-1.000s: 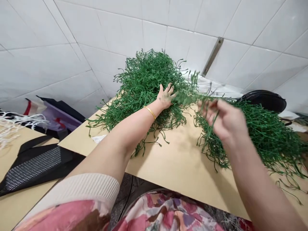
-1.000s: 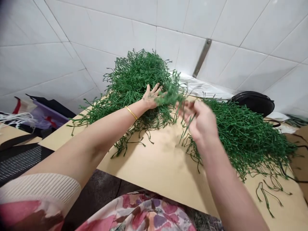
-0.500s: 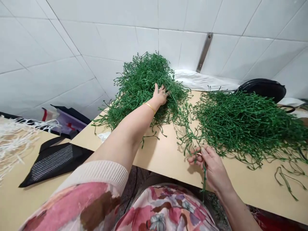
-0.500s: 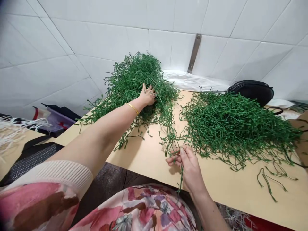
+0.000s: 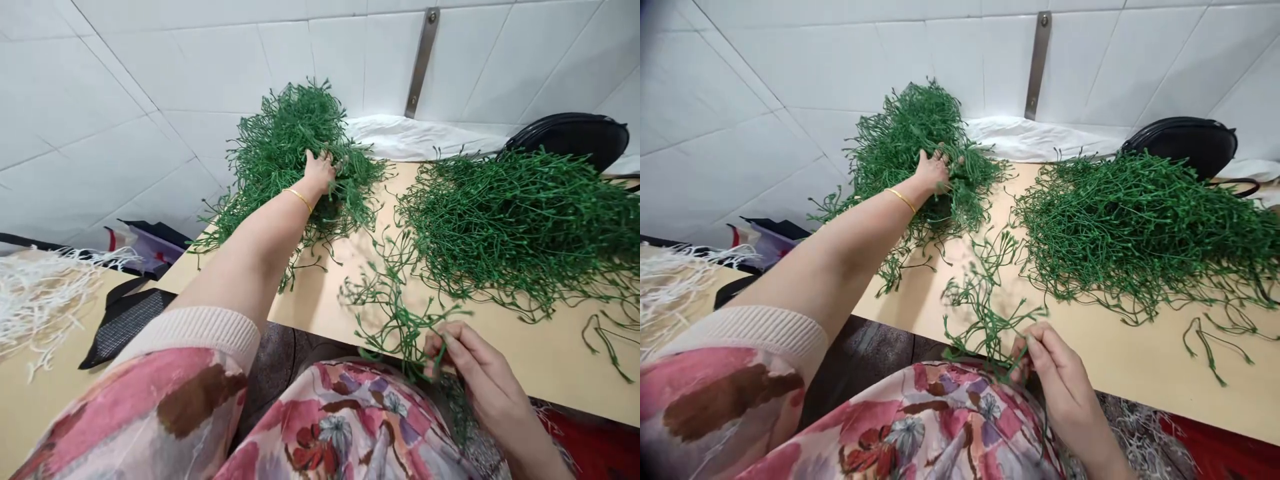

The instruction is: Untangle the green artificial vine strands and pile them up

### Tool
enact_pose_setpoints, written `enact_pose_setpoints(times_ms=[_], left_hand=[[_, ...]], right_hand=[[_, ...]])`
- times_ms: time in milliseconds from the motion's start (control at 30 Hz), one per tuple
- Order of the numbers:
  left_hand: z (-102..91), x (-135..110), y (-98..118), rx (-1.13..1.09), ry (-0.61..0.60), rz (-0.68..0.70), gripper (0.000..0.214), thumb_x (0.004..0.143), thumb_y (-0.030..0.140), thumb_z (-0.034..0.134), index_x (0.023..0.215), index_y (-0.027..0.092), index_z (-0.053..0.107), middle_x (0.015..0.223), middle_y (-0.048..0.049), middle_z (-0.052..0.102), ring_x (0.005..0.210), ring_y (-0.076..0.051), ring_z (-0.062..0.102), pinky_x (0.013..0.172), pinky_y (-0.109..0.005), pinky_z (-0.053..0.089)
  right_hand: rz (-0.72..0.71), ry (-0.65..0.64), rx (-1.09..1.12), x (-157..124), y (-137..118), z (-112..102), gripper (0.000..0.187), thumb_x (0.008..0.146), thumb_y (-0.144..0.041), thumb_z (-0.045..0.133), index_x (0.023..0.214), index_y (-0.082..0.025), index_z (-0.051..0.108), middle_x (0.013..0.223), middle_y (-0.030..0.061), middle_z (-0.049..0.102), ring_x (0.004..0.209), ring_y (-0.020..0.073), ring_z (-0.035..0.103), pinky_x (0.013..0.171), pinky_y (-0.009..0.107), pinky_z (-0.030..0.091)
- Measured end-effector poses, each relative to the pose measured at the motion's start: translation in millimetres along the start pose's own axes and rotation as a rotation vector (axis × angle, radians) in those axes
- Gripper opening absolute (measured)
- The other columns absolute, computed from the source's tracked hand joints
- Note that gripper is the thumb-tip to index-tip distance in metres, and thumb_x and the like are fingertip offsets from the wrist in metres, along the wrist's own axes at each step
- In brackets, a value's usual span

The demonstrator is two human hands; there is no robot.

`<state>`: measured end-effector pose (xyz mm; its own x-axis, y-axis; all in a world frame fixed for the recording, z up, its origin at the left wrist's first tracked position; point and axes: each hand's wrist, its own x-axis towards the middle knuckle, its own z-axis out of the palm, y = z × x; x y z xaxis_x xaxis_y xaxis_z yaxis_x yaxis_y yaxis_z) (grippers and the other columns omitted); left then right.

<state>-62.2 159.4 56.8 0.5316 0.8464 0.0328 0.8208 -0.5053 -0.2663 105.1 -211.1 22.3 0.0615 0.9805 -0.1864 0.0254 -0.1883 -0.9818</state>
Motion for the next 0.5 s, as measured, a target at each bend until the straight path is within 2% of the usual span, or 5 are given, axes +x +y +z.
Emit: enact_pose_setpoints(times_ms=[133,233,367,400,500], left_hand=[[1.8,-2,5,0.006,0.021,0.004,0.073,0.078,0.041,0.045,0.142,0.021,0.015,0.147,-0.0150,0.016,0.134,-0.036,0.004,0.099,-0.063,0.006],[-7.5,-8,10,0.002,-0.044,0.021,0.071,0.077,0.043,0.046,0.140,0.021,0.021,0.146,-0.0139,0.021,0.132,-0.039,0.008,0.098,-0.065,0.008],[-28.7,-27,16,0.032,-0.147,0.013,0.056,0.078,0.039,0.044,0.129,0.018,0.043,0.130,-0.0139,0.043,0.125,-0.040,0.025,0.096,-0.065,0.008],[-34.1,-36,18,0.020,-0.124,0.036,0.052,0.078,0.039,0.044,0.125,0.018,0.047,0.124,-0.0126,0.047,0.123,-0.039,0.029,0.096,-0.063,0.008],[-47.0,-76,31,-0.088,0.046,0.192,0.044,0.081,0.039,0.039,0.116,0.018,0.054,0.111,-0.0086,0.053,0.118,-0.033,0.038,0.098,-0.056,0.013]], right_hand=[[-0.018,0.109,-0.146,20,14,-16,0.026,0.083,-0.044,0.044,0.081,-0.020,0.055,0.078,0.0024,0.054,0.066,0.0126,0.051,0.059,0.023,0.045],[-0.041,0.156,-0.270,35,24,-20,0.027,0.083,-0.045,0.044,0.080,-0.020,0.053,0.073,0.0016,0.053,0.066,0.0132,0.049,0.059,0.023,0.045],[-0.023,0.198,-0.329,42,32,-20,0.028,0.083,-0.046,0.043,0.083,-0.020,0.053,0.069,0.0005,0.051,0.059,0.0128,0.050,0.055,0.024,0.045],[-0.025,0.208,-0.339,42,33,-20,0.028,0.083,-0.046,0.042,0.084,-0.020,0.053,0.068,0.0005,0.051,0.057,0.0127,0.050,0.054,0.025,0.045],[-0.039,0.218,-0.392,43,32,-20,0.029,0.083,-0.046,0.041,0.085,-0.020,0.053,0.066,0.0006,0.053,0.053,0.0123,0.050,0.050,0.025,0.043]])
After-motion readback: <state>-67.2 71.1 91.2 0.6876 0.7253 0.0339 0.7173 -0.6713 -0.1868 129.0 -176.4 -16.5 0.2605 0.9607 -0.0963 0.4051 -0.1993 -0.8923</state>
